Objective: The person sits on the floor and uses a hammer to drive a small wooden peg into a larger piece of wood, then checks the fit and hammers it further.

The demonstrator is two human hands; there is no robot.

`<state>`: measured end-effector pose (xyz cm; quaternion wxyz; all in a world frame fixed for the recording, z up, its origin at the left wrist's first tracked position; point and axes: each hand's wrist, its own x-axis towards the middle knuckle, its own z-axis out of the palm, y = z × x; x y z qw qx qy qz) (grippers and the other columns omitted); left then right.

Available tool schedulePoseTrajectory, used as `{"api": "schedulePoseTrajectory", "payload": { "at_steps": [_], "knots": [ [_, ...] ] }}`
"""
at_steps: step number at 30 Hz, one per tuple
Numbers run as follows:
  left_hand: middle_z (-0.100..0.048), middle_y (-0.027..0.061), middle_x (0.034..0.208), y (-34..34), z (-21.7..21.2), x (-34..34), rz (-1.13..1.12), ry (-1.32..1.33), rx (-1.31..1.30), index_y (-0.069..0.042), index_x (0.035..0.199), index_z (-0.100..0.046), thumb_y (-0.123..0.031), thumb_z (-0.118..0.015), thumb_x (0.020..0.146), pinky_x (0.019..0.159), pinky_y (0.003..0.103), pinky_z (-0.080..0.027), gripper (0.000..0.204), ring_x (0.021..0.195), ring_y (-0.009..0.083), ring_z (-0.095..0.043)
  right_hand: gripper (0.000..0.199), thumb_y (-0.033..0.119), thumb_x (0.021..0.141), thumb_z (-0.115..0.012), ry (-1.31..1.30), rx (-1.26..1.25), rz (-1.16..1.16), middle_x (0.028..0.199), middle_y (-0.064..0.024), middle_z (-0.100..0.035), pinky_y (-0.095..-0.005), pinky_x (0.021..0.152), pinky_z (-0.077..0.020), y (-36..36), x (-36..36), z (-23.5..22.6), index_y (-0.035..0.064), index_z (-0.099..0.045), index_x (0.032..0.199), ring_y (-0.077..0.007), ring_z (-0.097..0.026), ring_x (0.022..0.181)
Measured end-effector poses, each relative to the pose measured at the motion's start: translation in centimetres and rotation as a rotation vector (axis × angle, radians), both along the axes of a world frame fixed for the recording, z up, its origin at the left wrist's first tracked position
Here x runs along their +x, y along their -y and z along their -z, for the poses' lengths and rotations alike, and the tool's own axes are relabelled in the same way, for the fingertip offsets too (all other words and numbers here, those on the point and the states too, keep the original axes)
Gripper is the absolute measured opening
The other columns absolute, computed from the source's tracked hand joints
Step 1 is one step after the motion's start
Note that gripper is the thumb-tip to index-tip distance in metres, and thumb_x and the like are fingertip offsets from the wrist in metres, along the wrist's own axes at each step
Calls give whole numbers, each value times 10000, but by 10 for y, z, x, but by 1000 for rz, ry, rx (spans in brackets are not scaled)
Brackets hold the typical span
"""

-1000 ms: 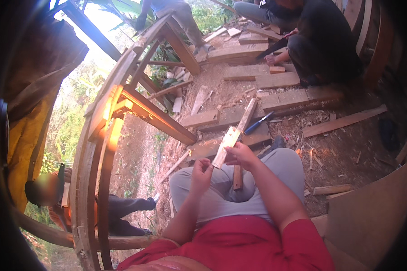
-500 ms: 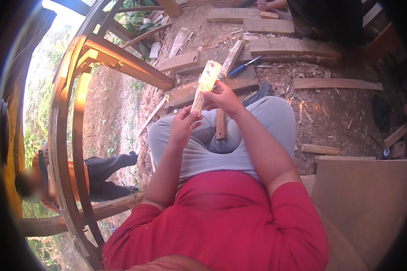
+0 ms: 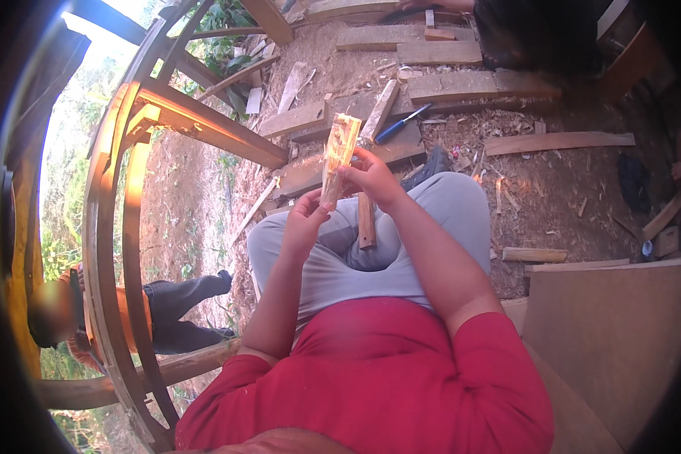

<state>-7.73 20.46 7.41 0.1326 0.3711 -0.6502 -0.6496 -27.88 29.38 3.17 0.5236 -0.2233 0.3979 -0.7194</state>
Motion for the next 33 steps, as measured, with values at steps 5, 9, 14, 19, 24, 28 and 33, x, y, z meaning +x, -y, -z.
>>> {"api": "schedulePoseTrajectory", "payload": {
  "at_steps": [5, 9, 14, 19, 24, 28, 33],
  "knots": [
    [-730, 71, 1177, 9, -6, -15, -116, -70, -345, 5, 1370, -637, -142, -727, 1038, 892, 279, -566, 374, 1072, 118, -683, 607, 165, 986, -768, -191, -101, 127, 1260, -116, -720, -321, 768, -594, 8, 3, 22, 47, -506, 1520, -154, -731, 909],
    [-755, 45, 1063, 19, -25, -21, -198, -112, -295, 29, 1281, -701, -127, -747, 1025, 843, 242, -556, 304, 964, 86, -688, 552, 173, 936, -815, -591, 57, 141, 1230, -85, -723, -295, 758, -576, 2, 9, 0, 109, -612, 1445, -115, -702, 846],
    [-765, 39, 999, 23, -34, -27, -190, -36, -280, 48, 1236, -729, -133, -751, 1024, 790, 226, -548, 279, 883, 68, -684, 497, 182, 917, -812, -685, 35, 157, 1112, -56, -746, -294, 757, -573, -3, 17, -13, 111, -660, 1386, -106, -696, 830],
    [-776, 61, 998, 26, -27, -19, -209, -20, -281, 38, 1176, -745, -145, -734, 1039, 767, 235, -575, 228, 878, 85, -712, 477, 197, 941, -770, -644, 59, 98, 1056, -63, -760, -321, 784, -583, -1, 19, -13, 92, -646, 1390, -128, -714, 861],
    [-783, 75, 975, 16, -25, -28, -222, -179, -235, 31, 1075, -740, -165, -714, 1057, 786, 273, -613, 198, 896, 112, -736, 488, 120, 997, -647, -254, -87, 52, 1145, -81, -732, -332, 825, -597, 14, 23, 17, 41, -535, 1466, -145, -722, 976],
    [-782, 74, 950, 11, -32, -27, -217, -123, -358, 30, 1051, -732, -146, -717, 1049, 770, 265, -590, 177, 869, 104, -727, 479, 85, 1041, -528, -128, -93, -16, 1192, -89, -688, -323, 789, -607, 15, 28, 2, 42, -457, 1513, -149, -709, 1007],
    [-762, 54, 957, 14, -42, -23, -102, 12, -693, -11, 1051, -705, -159, -708, 1052, 761, 278, -621, 148, 854, 104, -717, 430, 144, 1070, -530, 54, -14, -146, 1046, -70, -673, -291, 664, -556, 2, 27, -26, 42, -465, 1482, -120, -648, 799]
  ]
}}
